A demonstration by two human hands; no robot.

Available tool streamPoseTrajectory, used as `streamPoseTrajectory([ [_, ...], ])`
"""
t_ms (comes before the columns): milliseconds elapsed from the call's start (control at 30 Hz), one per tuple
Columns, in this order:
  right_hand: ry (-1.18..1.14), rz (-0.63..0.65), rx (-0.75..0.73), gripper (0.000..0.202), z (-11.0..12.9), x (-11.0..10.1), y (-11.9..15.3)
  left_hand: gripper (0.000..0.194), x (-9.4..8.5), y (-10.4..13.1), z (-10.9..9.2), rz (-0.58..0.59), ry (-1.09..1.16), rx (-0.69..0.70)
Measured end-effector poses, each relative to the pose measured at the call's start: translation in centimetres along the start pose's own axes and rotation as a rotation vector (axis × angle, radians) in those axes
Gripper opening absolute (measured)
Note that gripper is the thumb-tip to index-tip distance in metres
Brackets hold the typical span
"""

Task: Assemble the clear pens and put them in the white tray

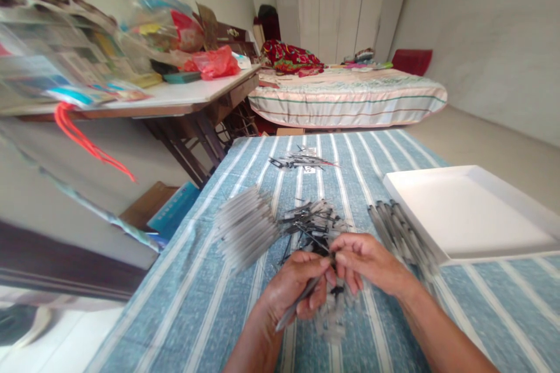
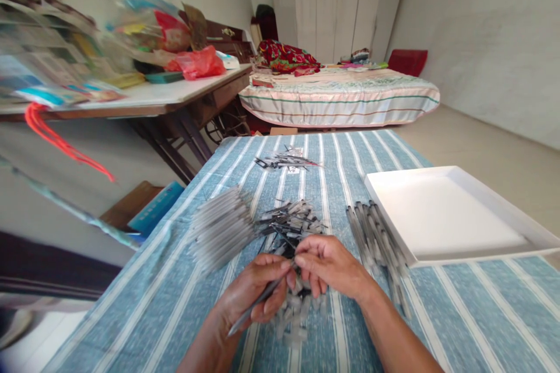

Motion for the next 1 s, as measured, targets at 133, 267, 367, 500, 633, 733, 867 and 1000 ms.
streamPoseTrajectory([
  [133, 0.045, -0.027, -0.013, 0.040, -0.04, 0.11, -0.19, 0.034, 0.07, 0.00, -0.04, -0.003, 0.001, -0.002],
  [267, -0.028, 0.014, -0.014, 0.036, 0.17, -0.01, -0.10, 0.032, 0.12, -0.09, -0.03, -0.018, 0.009, -0.008],
  [367, 0.034, -0.041, -0.010, 0.036, 0.00, -0.25, -0.12, 0.031, 0.21, -0.15, 0.09, -0.012, 0.016, -0.010],
  [500, -0.007, 0.029, 0.003, 0.035, -0.32, -0.16, -0.17, 0.034, 0.32, -0.28, 0.35, -0.007, 0.000, -0.020],
  [633, -0.065, 0.071, 0.017, 0.033, -0.45, -0.18, -0.25, 0.035, 0.18, -0.44, 0.37, -0.014, -0.022, -0.009],
  [733, 0.017, -0.003, 0.047, 0.037, -0.68, -0.35, -0.39, 0.036, 0.06, -0.44, 0.33, -0.018, -0.018, -0.014],
  [867, -0.034, 0.046, 0.022, 0.031, -0.60, -0.36, -0.30, 0.036, 0.24, -0.37, 0.38, -0.013, -0.013, -0.032],
  [1000, -0.135, 0.147, 0.020, 0.027, -0.38, -0.49, 0.12, 0.033, 0.57, -0.30, 0.38, 0.022, 0.003, -0.024],
])
Point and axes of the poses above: each hand's wrist, its own y-axis away from the middle knuckle, its own x-axis out of the palm, z = x × y, the point moved 3 cm from there along -y, towards the middle knuckle, and after that the axes turned 12 degrees about -y, right-handed, at the moved point
